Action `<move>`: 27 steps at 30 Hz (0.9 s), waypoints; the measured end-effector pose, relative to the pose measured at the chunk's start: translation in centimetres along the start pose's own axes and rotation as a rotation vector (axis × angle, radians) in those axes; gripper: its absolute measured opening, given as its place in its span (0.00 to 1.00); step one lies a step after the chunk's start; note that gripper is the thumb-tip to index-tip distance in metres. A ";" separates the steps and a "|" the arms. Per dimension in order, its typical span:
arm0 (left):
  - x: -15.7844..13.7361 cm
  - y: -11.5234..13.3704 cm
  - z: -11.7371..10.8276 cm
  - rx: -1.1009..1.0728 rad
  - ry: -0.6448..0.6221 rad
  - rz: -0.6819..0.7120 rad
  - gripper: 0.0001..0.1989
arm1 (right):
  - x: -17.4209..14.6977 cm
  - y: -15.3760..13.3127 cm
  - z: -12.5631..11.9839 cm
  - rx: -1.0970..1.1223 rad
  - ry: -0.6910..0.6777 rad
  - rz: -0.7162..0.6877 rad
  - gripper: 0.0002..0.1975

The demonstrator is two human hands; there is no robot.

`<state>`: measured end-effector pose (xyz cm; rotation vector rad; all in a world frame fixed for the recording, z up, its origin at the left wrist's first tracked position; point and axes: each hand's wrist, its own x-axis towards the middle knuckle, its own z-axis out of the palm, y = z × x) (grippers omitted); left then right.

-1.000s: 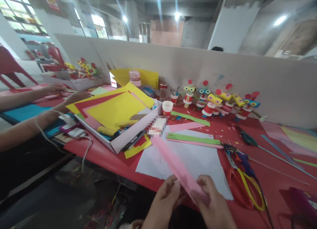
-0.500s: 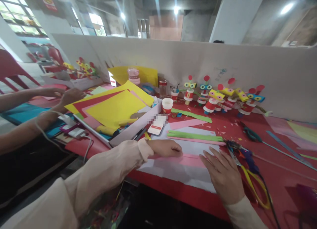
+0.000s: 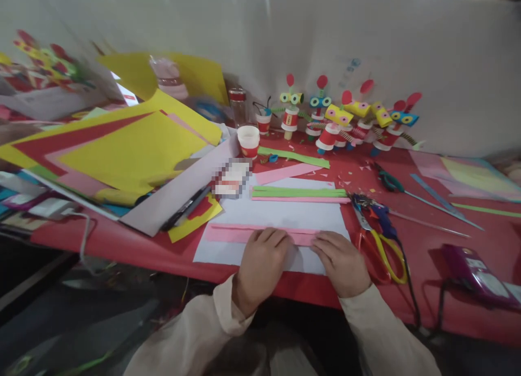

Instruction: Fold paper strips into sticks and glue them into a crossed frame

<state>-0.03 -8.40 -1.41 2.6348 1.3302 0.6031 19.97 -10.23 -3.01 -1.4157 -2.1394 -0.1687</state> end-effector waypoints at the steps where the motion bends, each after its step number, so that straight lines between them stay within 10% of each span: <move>1: 0.1 -0.1 0.1 0.001 0.017 0.003 0.09 | -0.2 0.2 -0.2 0.007 0.010 0.016 0.10; 27: 2.9 0.5 -0.9 -0.017 -0.024 -0.257 0.07 | 2.1 0.0 -1.2 0.248 -0.132 0.469 0.05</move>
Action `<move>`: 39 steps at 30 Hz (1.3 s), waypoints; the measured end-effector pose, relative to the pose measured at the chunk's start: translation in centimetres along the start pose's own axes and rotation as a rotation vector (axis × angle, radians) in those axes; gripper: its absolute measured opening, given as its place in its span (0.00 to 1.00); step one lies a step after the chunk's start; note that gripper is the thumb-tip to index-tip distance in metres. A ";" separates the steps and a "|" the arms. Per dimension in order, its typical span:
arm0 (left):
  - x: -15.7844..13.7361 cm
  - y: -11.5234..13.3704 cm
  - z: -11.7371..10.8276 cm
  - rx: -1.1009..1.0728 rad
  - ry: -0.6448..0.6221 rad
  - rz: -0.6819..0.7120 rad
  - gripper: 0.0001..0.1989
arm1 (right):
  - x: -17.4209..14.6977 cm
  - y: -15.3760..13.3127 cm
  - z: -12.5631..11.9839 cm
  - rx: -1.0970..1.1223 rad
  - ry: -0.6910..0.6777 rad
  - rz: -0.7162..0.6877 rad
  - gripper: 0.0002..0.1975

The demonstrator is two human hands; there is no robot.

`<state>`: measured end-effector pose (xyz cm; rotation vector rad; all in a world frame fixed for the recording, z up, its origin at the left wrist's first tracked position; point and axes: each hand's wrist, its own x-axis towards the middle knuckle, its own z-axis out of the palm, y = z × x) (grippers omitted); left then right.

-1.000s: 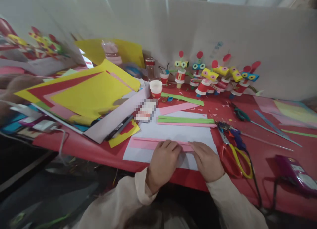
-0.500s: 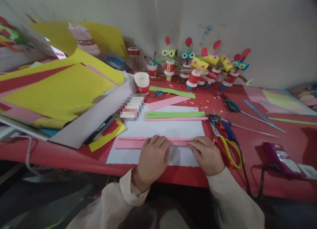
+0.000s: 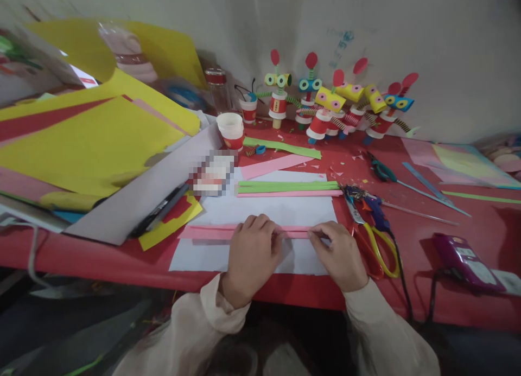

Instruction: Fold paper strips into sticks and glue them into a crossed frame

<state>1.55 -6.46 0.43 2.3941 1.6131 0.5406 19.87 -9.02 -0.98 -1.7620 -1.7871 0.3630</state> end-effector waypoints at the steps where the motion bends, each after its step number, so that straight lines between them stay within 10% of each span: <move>1: 0.1 0.0 -0.1 0.000 -0.006 -0.004 0.07 | 0.1 0.0 0.0 0.007 -0.009 0.016 0.05; 21: 1.0 -0.8 -0.3 0.044 -0.059 -0.008 0.05 | -0.5 0.6 1.0 -0.159 0.170 -0.088 0.12; 27: 0.7 -0.7 0.0 0.040 -0.012 0.000 0.05 | -2.2 -1.8 3.3 -0.276 -0.081 -0.429 0.25; 39: -1.8 -5.4 -2.3 0.072 -0.026 -0.034 0.07 | -2.7 -2.8 3.4 -0.440 -0.157 -0.434 0.27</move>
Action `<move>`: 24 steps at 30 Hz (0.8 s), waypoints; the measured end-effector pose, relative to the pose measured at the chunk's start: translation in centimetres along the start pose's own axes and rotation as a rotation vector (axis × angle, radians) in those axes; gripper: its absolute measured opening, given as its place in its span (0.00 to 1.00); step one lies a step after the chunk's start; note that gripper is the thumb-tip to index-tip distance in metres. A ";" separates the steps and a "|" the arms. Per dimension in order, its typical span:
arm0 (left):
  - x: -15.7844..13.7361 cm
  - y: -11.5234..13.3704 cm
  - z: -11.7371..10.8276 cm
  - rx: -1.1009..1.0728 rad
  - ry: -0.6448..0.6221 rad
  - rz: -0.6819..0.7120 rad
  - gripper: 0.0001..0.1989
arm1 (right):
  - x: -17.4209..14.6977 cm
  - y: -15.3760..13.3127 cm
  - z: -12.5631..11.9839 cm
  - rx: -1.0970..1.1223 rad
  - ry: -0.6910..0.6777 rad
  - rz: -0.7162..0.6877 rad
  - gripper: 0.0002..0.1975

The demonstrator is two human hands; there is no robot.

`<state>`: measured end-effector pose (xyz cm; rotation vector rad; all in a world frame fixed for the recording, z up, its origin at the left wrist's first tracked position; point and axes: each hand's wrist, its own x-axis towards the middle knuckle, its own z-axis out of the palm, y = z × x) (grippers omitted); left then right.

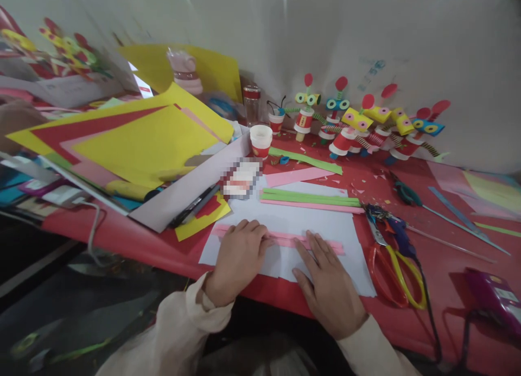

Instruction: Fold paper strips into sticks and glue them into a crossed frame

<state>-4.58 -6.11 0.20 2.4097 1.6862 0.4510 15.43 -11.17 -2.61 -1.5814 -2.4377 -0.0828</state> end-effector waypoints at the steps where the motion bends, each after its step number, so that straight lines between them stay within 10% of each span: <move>1: -0.1 -0.4 -0.2 0.016 0.004 -0.013 0.07 | 0.0 0.0 0.0 -0.003 -0.004 0.001 0.27; 24: -3.1 -7.8 -2.2 -0.062 0.328 -0.256 0.06 | -0.5 0.5 1.0 -0.057 0.063 -0.061 0.28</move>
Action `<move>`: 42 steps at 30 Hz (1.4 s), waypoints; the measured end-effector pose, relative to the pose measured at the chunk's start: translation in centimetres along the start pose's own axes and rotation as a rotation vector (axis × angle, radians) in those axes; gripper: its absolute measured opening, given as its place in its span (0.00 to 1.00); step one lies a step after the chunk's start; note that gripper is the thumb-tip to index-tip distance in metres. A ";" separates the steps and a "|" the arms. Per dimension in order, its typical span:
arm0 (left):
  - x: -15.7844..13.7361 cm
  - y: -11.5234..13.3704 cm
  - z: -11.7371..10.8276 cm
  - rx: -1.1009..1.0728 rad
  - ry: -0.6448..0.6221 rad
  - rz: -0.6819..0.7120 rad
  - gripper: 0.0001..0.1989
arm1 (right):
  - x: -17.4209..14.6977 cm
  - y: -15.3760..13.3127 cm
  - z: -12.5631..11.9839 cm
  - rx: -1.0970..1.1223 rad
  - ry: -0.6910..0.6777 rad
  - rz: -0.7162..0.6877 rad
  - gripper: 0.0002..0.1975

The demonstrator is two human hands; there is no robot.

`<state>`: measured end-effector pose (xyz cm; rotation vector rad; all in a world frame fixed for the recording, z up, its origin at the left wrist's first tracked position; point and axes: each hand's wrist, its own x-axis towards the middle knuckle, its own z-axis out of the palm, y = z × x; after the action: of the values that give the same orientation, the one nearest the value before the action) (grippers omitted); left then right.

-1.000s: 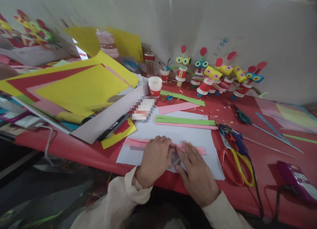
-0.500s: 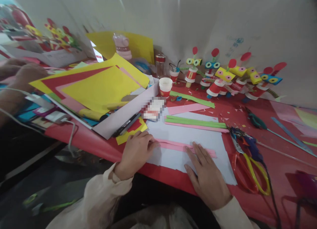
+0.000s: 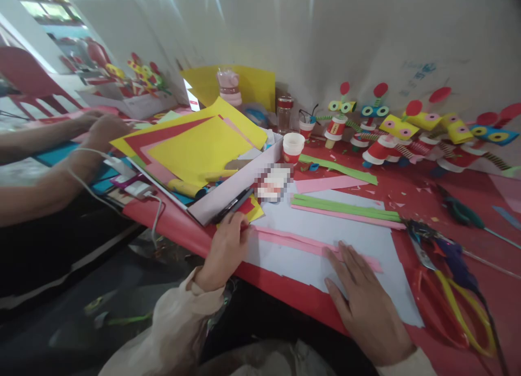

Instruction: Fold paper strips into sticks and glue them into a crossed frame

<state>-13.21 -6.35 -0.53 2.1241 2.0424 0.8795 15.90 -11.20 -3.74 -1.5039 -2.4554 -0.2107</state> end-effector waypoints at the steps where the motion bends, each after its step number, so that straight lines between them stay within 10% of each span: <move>1: -0.4 0.9 -0.1 0.031 0.081 -0.014 0.10 | -0.1 0.0 0.1 0.004 0.005 -0.006 0.28; 4: -2.0 5.2 0.5 0.018 0.175 0.156 0.20 | -0.3 0.2 0.3 0.032 0.026 -0.016 0.28; 6: -3.2 8.3 1.9 -0.042 -0.080 0.447 0.21 | -0.4 0.3 0.5 0.039 0.038 -0.022 0.28; 9: -4.2 10.5 4.2 -0.039 -0.229 0.440 0.27 | -0.5 0.4 0.7 0.013 0.040 -0.023 0.28; 19: -4.0 5.1 1.3 0.088 -0.256 0.326 0.26 | -0.2 0.2 0.4 -0.018 0.020 -0.007 0.29; 33: -2.9 7.1 3.5 0.106 -0.209 0.484 0.23 | 0.0 -0.1 -0.5 -0.051 -0.045 0.056 0.31; 42: -3.2 1.9 1.5 0.193 -0.210 0.450 0.23 | -2.0 2.1 0.1 -0.149 0.075 0.164 0.28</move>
<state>-10.70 -9.05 -2.05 2.7085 1.6337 0.4740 18.60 -11.93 -4.39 -1.7167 -2.2885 -0.4181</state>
